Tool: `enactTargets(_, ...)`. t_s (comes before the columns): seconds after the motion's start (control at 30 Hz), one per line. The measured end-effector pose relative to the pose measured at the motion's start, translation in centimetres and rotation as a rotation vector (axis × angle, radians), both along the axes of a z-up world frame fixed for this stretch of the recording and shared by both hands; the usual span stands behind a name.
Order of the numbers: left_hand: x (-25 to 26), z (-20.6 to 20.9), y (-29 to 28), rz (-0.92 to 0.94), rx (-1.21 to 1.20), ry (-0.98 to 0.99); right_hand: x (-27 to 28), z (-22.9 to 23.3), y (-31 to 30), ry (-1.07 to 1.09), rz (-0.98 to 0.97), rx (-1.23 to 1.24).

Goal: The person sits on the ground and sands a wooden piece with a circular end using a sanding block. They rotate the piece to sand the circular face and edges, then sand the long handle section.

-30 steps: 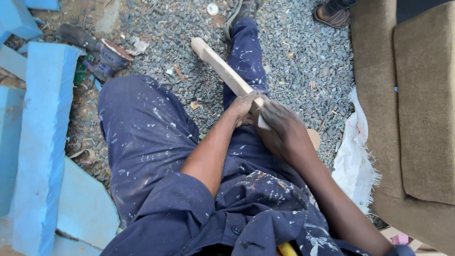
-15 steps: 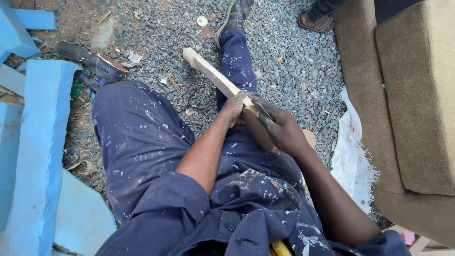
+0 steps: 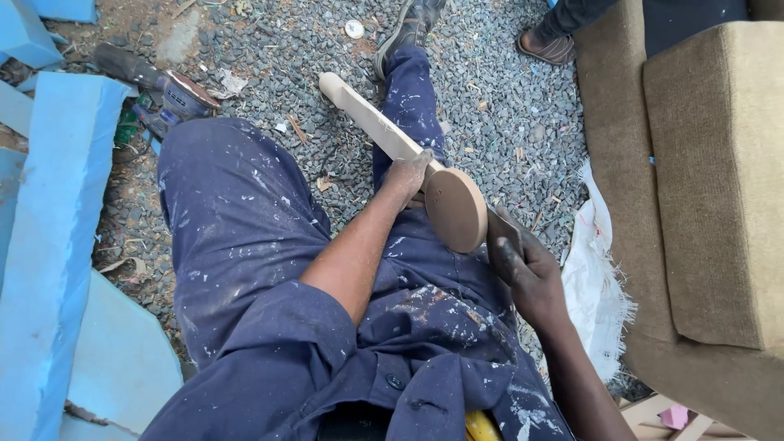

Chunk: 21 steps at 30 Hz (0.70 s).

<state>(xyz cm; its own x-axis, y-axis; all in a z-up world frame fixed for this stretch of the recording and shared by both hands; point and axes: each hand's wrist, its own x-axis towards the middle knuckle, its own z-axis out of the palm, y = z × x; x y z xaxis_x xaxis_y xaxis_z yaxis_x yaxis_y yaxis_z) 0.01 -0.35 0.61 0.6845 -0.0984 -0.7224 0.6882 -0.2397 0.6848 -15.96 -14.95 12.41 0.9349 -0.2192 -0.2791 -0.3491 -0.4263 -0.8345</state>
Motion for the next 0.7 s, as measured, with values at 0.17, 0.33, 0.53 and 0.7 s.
enactTargets(0.17, 1.9, -1.6, 0.9, -0.192, 0.182, -0.247, 1.9, 0.1, 0.4, -0.040, 0.111, -0.049)
enactTargets(0.33, 0.7, 1.6, 1.5, -0.527, -0.035, -0.476, 2.9, -1.3, -0.9, -0.039, 0.148, -0.042)
enactTargets(0.53, 0.9, 0.0, 2.2, -0.446, -0.347, -0.351, 2.5, 1.3, 0.3, 0.054, 0.160, -0.051)
enactTargets(0.7, 1.9, -4.5, 0.2, -0.349, -0.264, -0.325, 1.9, -1.0, -0.9, 0.108, 0.226, -0.327)
